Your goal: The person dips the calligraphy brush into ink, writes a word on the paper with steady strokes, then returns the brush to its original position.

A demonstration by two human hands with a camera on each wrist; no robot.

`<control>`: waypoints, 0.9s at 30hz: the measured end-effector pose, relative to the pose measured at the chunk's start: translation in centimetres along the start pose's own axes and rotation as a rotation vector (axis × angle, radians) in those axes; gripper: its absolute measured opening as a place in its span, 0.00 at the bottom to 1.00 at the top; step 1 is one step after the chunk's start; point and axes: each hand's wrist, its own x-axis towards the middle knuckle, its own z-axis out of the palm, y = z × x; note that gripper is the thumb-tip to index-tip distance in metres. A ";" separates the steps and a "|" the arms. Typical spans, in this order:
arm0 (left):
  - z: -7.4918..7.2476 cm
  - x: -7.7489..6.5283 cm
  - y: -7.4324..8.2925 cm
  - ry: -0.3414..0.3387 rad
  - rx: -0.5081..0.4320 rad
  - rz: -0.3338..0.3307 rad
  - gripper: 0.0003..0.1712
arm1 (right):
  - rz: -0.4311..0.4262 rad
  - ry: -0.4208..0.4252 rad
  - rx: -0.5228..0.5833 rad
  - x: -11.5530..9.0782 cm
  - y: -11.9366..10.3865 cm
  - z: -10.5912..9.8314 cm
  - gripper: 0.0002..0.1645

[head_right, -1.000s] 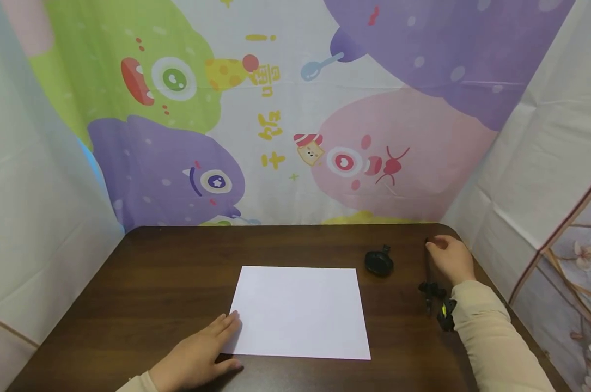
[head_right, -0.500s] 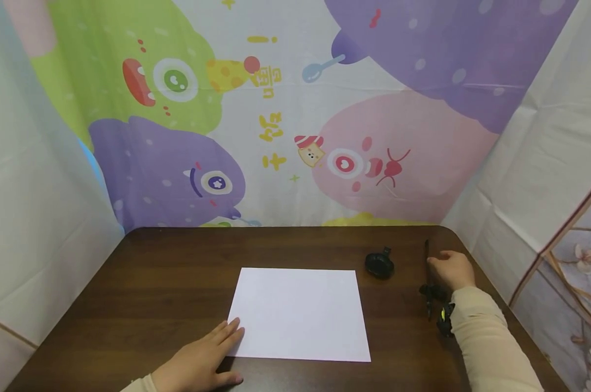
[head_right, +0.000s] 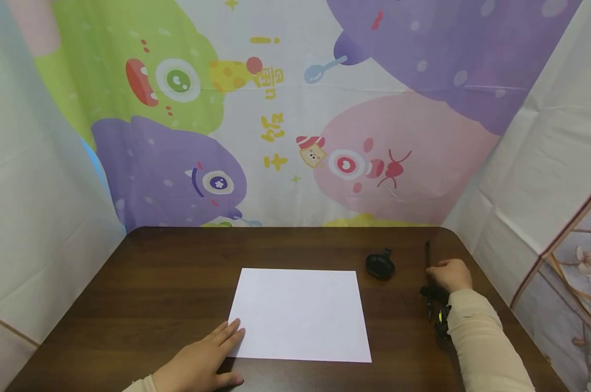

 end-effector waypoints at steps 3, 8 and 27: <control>0.0 0.0 0.0 -0.002 -0.006 0.000 0.50 | 0.006 -0.004 0.011 0.0 0.3 0.1 0.34; -0.1 0.0 0.1 -0.008 -0.005 -0.002 0.50 | 0.010 -0.024 0.039 0.2 0.8 0.3 0.33; 0.0 0.0 0.2 -0.006 0.014 -0.018 0.50 | -0.016 -0.011 -0.015 0.7 1.3 0.9 0.25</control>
